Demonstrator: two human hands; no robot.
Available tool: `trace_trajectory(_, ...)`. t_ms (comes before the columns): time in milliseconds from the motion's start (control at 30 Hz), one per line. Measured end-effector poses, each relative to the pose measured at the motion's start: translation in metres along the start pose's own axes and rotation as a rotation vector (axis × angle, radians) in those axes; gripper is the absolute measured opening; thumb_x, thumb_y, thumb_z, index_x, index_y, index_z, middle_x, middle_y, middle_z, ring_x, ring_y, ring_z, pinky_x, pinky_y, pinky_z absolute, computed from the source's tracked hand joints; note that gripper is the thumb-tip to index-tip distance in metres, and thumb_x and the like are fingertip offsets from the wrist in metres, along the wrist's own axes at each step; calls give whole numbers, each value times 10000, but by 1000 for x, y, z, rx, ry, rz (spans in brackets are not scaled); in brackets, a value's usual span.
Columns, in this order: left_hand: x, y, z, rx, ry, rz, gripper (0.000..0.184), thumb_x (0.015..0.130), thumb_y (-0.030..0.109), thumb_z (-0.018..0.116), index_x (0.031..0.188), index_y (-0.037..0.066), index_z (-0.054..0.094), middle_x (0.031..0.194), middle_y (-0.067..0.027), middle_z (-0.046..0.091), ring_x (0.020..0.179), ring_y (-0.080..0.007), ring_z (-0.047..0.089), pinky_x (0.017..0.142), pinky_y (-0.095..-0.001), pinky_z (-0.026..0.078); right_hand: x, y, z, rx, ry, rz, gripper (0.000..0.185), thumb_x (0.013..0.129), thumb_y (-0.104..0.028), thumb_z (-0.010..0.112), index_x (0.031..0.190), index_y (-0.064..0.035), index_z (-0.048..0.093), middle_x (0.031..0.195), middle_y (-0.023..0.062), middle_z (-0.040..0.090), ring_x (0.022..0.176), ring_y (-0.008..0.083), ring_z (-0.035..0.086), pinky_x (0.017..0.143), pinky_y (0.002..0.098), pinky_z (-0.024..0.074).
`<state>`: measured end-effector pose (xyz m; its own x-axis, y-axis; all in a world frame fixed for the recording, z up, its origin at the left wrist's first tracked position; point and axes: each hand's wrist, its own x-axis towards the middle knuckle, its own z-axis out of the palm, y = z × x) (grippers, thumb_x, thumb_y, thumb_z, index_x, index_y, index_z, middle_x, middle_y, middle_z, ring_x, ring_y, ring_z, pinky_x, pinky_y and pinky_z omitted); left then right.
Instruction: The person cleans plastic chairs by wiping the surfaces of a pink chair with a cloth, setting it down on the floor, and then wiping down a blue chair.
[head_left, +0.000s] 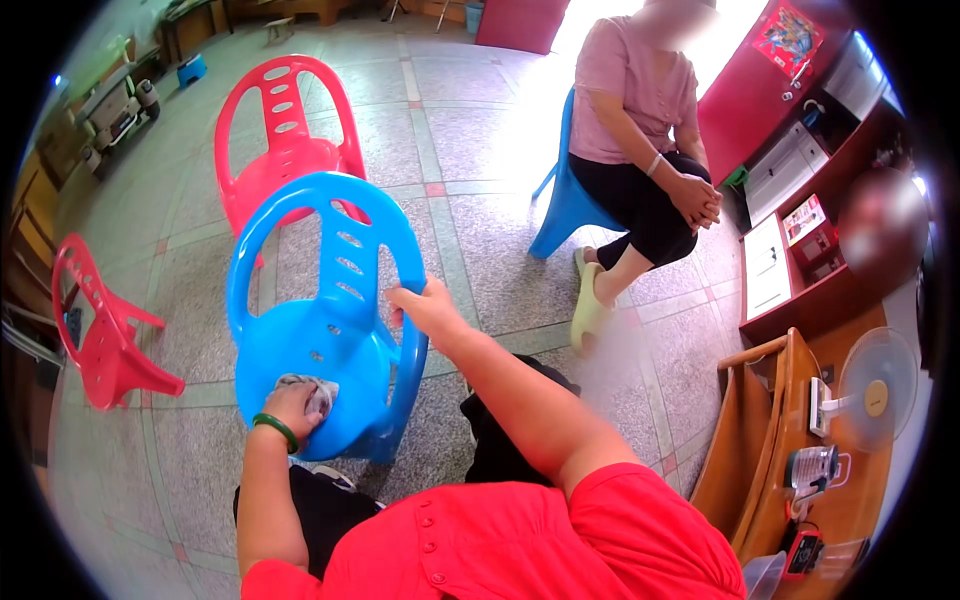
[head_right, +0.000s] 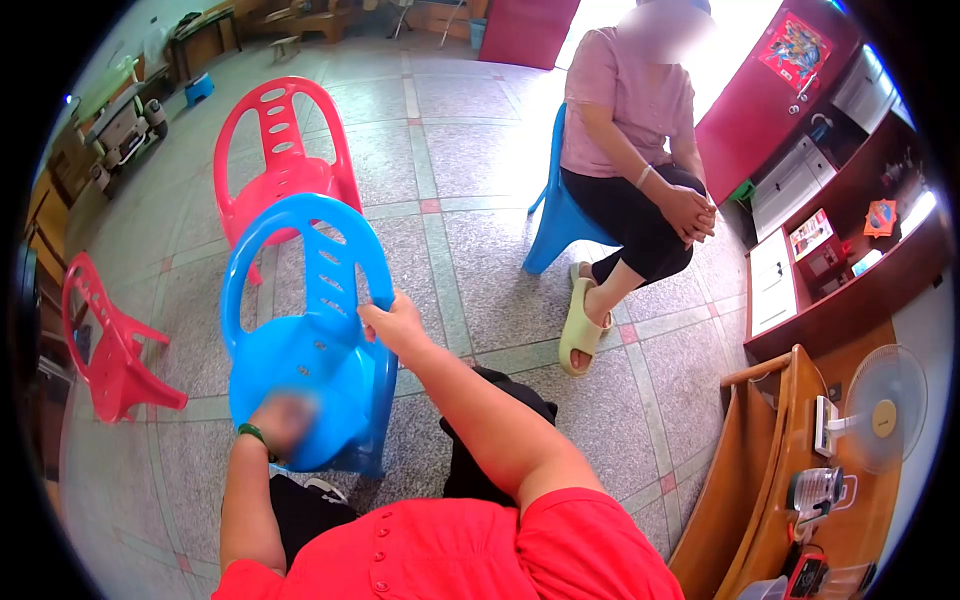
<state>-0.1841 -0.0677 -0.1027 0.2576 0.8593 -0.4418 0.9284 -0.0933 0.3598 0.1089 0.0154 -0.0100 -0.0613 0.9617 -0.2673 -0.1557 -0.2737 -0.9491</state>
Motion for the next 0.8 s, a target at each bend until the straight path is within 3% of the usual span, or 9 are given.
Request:
trace_trajectory(133, 6, -9, 7, 7, 14, 46, 532, 738, 252, 706, 1219, 60, 589, 1212, -163, 611, 1144, -337, 559, 996, -431, 419, 2, 3, -3, -45, -23, 9, 174, 813, -120, 673, 921, -48, 557, 737, 64, 592, 627, 150, 591, 561, 308, 494)
trace_trajectory(567, 8, -7, 5, 1, -35, -8, 534, 733, 237, 720, 1223, 71, 586, 1216, -149, 610, 1145, -330, 559, 997, -432, 418, 1, 1, -4, -137, -10, 15, 148, 806, -107, 671, 889, -43, 566, 732, 65, 601, 631, 150, 601, 559, 311, 502)
trace_trajectory(667, 19, -29, 25, 21, -13, 30, 534, 734, 233, 720, 1225, 71, 584, 1224, -148, 606, 1152, -331, 554, 998, -430, 417, 2, 3, -3, -117, 7, -28, 132, 770, -89, 630, 848, -37, 538, 648, 66, 586, 538, 156, 568, 509, 318, 446)
trace_trajectory(733, 21, -36, 32, 13, 8, 59, 532, 736, 231, 719, 1225, 71, 584, 1226, -149, 605, 1156, -332, 551, 999, -429, 416, 0, 0, -4, -150, -7, 12, 141, 808, -105, 664, 891, -40, 571, 735, 67, 603, 635, 150, 602, 572, 313, 511)
trace_trajectory(800, 21, -40, 36, -116, 24, 41, 530, 739, 230, 716, 1225, 68, 583, 1229, -150, 603, 1161, -332, 548, 1000, -430, 415, -1, -1, -3, -150, -12, 13, 137, 809, -103, 660, 891, -39, 572, 736, 67, 603, 638, 149, 603, 574, 313, 511)
